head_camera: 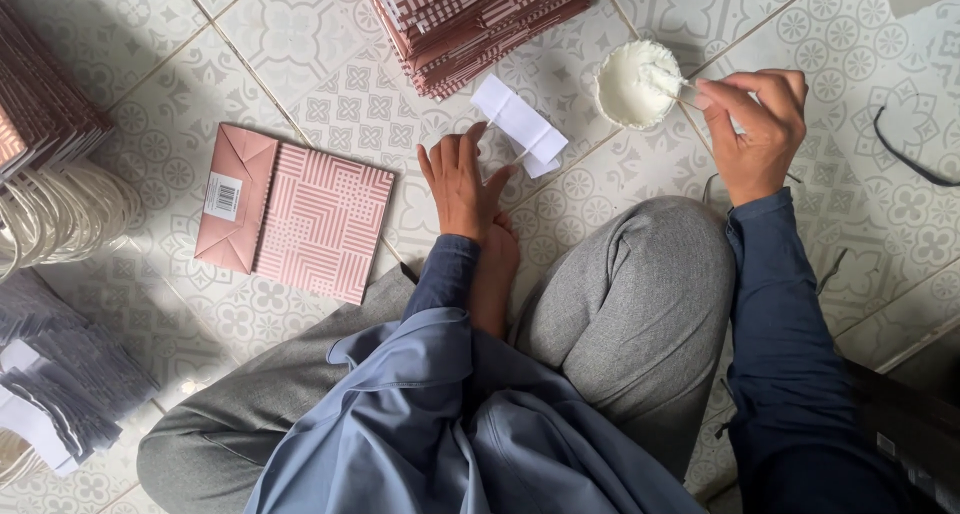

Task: The person sits on the floor and assembles paper bags by applying glue to white paper strips and attaching them to the handles of patterned bags. They repeatedly pick up bags, apply adhesive, and press the strips into place.

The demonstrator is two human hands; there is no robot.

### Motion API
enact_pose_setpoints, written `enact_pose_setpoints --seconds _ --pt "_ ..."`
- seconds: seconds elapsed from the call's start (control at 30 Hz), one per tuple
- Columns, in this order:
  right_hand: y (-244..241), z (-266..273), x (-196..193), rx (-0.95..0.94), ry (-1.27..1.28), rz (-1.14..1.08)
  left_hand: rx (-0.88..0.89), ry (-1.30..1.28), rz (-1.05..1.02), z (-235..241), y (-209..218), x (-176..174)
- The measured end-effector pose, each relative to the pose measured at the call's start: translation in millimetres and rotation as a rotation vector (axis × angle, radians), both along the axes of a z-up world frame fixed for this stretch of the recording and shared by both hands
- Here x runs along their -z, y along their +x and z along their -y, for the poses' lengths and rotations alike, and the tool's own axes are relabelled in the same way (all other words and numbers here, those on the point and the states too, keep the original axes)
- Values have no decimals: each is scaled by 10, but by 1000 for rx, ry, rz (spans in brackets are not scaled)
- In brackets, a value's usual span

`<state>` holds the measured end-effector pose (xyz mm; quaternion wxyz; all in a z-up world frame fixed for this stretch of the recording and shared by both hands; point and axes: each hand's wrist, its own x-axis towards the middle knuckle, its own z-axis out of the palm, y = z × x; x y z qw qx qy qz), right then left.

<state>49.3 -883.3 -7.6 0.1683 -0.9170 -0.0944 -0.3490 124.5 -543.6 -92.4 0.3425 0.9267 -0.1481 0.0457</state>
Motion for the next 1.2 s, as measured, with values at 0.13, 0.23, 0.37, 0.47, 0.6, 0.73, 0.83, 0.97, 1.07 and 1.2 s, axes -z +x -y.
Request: enact_pose_setpoints --seconds 0.13,0.23,0.37,0.47,0.6,0.73,0.83,0.97,1.07,1.2 --pt "-11 5 20 -14 64 4 -34 -87 74 1 23 -16" --pt "-31 3 58 9 97 -9 -41 -232 9 4 24 -203" --pt "-36 -43 39 21 117 -19 -37 -351 -77 23 -11 -438" --pt "-38 -39 35 10 125 -19 -13 -229 62 68 -77 -463" --pt "-63 -57 9 20 145 -30 116 152 28 23 -208 -121" --pt "-50 -114 -167 32 201 -8 96 164 33 17 -244 -102" --pt "-83 -174 -286 21 309 -14 25 131 54 -7 -276 -211" --pt "0 -332 -426 40 596 -30 74 201 118 -44 -217 -259" --pt "80 -509 -496 3 711 -161 151 357 93 -29 -151 -17" --pt "272 -811 -531 -85 672 -565 129 434 34 -5 -47 204"
